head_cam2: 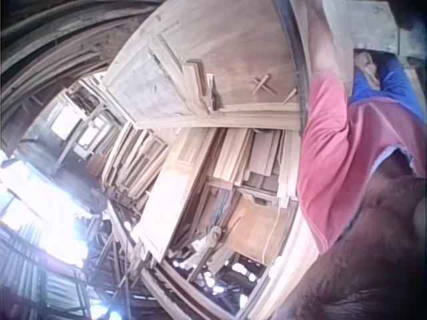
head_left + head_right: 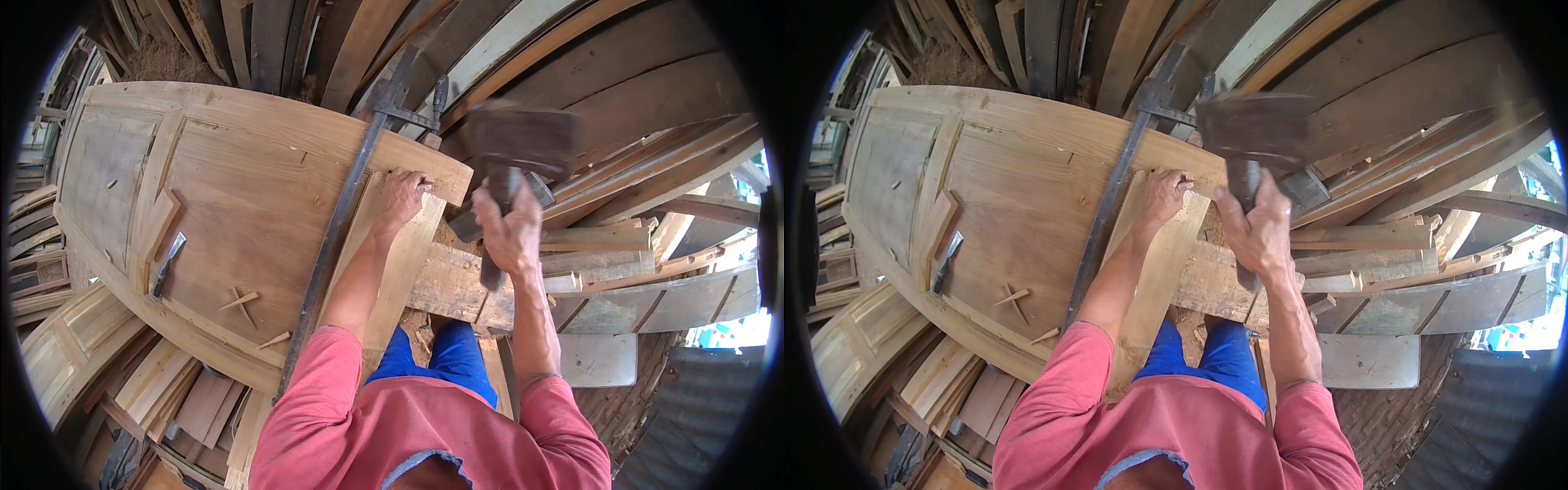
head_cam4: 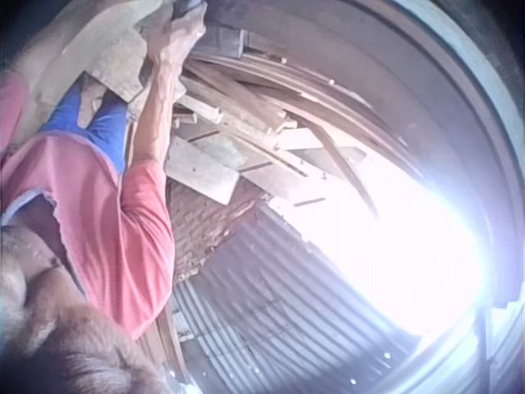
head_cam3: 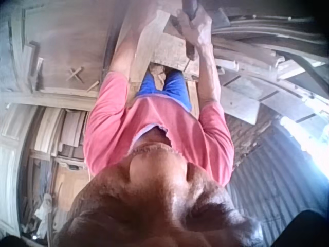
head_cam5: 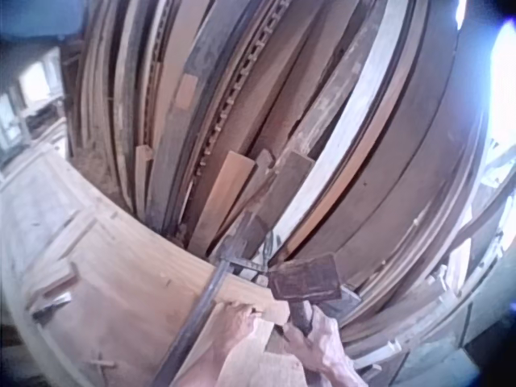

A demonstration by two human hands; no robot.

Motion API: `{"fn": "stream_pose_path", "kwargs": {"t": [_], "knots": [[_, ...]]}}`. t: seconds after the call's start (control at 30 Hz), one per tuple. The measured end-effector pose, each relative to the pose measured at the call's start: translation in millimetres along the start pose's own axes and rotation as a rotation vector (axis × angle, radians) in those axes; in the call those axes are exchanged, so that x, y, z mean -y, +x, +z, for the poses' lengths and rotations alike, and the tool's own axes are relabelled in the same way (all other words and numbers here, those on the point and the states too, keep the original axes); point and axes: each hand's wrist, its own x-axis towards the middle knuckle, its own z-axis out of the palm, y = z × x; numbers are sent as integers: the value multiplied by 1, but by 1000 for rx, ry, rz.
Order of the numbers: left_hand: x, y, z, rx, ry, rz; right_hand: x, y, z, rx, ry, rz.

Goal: The person drills a hole into a wooden door panel using a power drill, then uses a hammer and a chisel to shape a wooden joint on the edge of the door.

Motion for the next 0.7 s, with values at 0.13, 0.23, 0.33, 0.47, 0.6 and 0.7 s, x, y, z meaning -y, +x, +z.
{"fn": "stream_pose_path", "kwargs": {"t": [0.13, 0.23, 0.33, 0.47, 0.6, 0.7], "knots": [[0, 2, 2, 24, -6, -2, -5, 8, 14, -329, 86, -352], [-2, 4, 0, 56, -8, -10, -63, 2, 34, -83, -252, -95], [-15, 7, 0, 178, 51, -220, -102, -8, 28, 369, -629, 218], [-9, -3, -24, 109, 44, -79, -102, -35, 25, 145, -362, 158], [-17, -39, -38, 74, 338, -19, -120, -78, 33, 211, -253, 342], [-33, -40, -45, 251, 451, -23, -159, -101, 54, 365, -484, 407]]}}
